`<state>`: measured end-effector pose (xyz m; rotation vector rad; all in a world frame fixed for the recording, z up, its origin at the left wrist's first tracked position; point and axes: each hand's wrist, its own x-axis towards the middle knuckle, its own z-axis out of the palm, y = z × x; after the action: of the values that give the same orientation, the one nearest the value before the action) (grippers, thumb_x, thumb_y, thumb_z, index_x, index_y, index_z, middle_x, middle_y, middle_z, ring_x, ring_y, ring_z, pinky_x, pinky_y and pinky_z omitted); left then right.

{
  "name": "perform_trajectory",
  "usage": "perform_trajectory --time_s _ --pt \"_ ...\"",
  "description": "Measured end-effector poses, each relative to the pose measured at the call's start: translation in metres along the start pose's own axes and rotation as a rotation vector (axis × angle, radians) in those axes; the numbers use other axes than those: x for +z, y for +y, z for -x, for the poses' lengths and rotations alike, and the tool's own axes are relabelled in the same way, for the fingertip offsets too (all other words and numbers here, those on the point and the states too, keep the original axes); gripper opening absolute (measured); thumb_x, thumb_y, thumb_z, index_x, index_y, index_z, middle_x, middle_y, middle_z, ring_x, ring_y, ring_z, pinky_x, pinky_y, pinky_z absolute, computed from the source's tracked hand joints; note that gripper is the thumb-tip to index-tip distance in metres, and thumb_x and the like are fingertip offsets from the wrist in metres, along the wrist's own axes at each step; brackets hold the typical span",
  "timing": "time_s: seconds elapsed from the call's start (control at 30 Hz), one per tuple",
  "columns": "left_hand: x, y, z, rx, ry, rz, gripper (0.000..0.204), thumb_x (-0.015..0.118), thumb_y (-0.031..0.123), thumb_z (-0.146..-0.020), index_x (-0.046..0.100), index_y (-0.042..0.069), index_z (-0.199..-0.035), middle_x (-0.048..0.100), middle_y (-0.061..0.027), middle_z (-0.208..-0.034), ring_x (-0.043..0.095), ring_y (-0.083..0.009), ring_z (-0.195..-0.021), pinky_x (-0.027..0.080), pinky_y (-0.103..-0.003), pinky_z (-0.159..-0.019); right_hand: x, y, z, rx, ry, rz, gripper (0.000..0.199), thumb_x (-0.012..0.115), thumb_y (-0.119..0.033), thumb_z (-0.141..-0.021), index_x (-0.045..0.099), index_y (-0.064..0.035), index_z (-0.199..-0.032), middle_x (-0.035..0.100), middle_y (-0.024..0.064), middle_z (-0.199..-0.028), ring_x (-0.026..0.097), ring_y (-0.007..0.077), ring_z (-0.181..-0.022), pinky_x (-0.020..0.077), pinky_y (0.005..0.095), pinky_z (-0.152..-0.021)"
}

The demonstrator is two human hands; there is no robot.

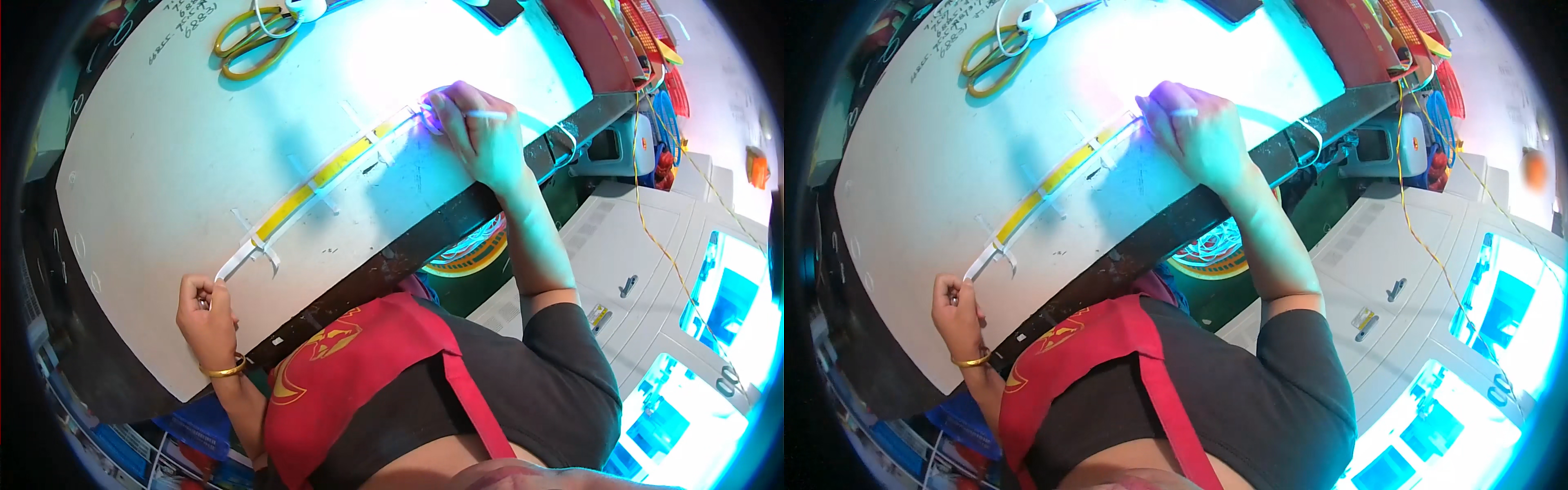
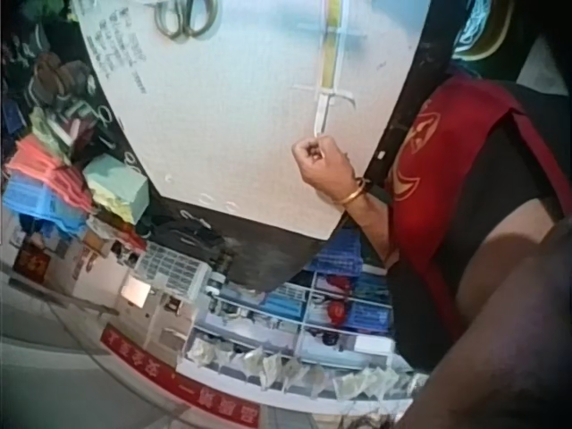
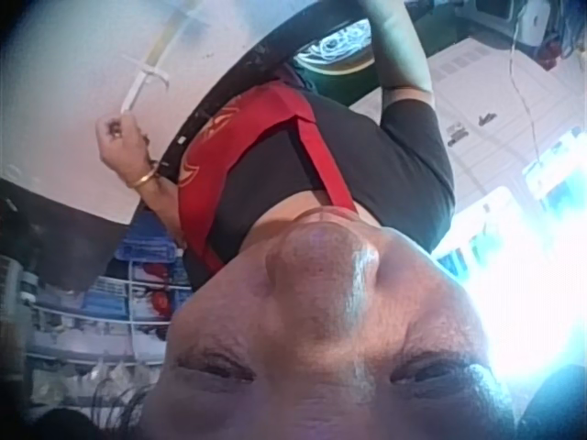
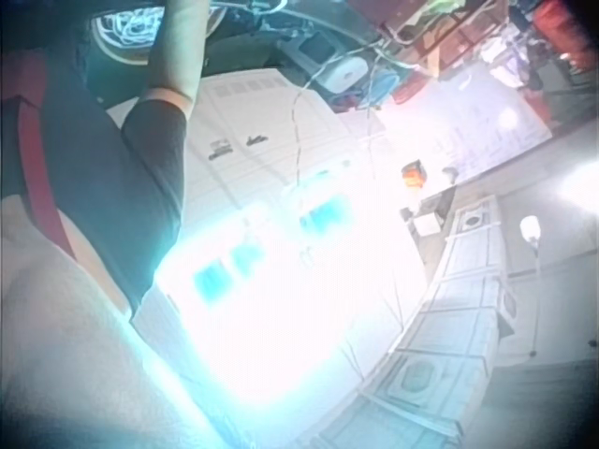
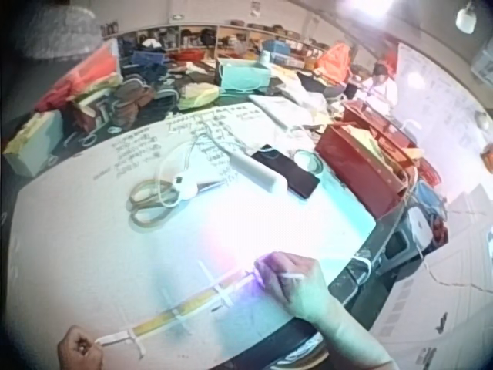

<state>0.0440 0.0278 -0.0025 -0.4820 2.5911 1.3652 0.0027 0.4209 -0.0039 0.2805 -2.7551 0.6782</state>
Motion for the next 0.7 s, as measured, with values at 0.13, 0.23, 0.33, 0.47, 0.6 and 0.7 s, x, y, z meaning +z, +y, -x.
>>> perform_trajectory --time_s 0.13,0.23,0.33,0.47,0.6,0.7 --pt "0.002 -0.006 -0.002 0.044 0.028 0.001 0.014 0.06 0.003 -0.087 0.05 0.005 -0.078 0.043 0.0034 -0.061 0.042 -0.0038 -0.044 0.035 -0.022 -0.04 0.006 0.01 0.007 0.128 0.075 -0.47 0.021 0.059 -0.02 -0.098 0.066 -0.0007 -0.097 0.071 0.0122 -0.084 0.071 0.0261 -0.072 0.0544 0.0334 -0.063" --pt "0.002 0.0 -0.001 0.034 0.007 0.014 0.013 0.061 0.004 -0.087 0.051 0.005 -0.079 0.043 0.0033 -0.061 0.042 -0.0038 -0.045 0.036 -0.022 -0.04 0.011 0.006 0.004 0.119 0.135 -0.385 0.019 0.061 -0.02 -0.097 0.067 -0.0021 -0.097 0.069 0.0113 -0.08 0.07 0.0269 -0.07 0.0541 0.034 -0.062" --pt "0.0 0.003 0.0 0.002 -0.008 0.042 0.014 0.062 0.004 -0.086 0.05 0.005 -0.078 0.044 0.0028 -0.062 0.043 -0.0038 -0.046 0.036 -0.022 -0.04 0.006 -0.003 -0.002 0.014 0.086 -0.139 0.016 0.064 -0.02 -0.094 0.067 -0.0045 -0.096 0.066 0.01 -0.075 0.068 0.0277 -0.066 0.0534 0.0345 -0.061" --pt "-0.003 0.0 0.001 0.0 -0.006 0.017 0.013 0.062 0.004 -0.087 0.052 0.005 -0.079 0.046 0.0027 -0.063 0.044 -0.0038 -0.049 0.039 -0.021 -0.04 0.007 -0.004 -0.004 0.011 0.091 -0.113 0.012 0.065 -0.018 -0.093 0.067 -0.0065 -0.095 0.063 0.0089 -0.07 0.065 0.0282 -0.063 0.0526 0.0347 -0.059" --pt "-0.004 -0.002 0.002 0.01 -0.004 0.024 0.011 0.066 0.007 -0.087 0.057 0.004 -0.082 0.05 0.0026 -0.065 0.045 -0.0037 -0.051 0.041 -0.021 -0.041 0.002 -0.006 0.001 0.174 0.016 -0.506 0.024 0.054 -0.018 -0.1 0.065 0.0027 -0.094 0.069 0.0104 -0.078 0.066 0.0179 -0.067 0.0525 0.0296 -0.062" --pt "-0.005 0.005 0.0 -0.001 -0.019 -0.035 0.012 0.069 0.009 -0.087 0.059 0.003 -0.084 0.054 0.0019 -0.067 0.047 -0.0035 -0.052 0.042 -0.022 -0.041 0.008 -0.024 0.0 0.152 0.023 -0.619 0.031 0.049 -0.017 -0.104 0.064 0.0085 -0.096 0.069 0.0123 -0.083 0.067 0.0177 -0.074 0.053 0.0283 -0.068"
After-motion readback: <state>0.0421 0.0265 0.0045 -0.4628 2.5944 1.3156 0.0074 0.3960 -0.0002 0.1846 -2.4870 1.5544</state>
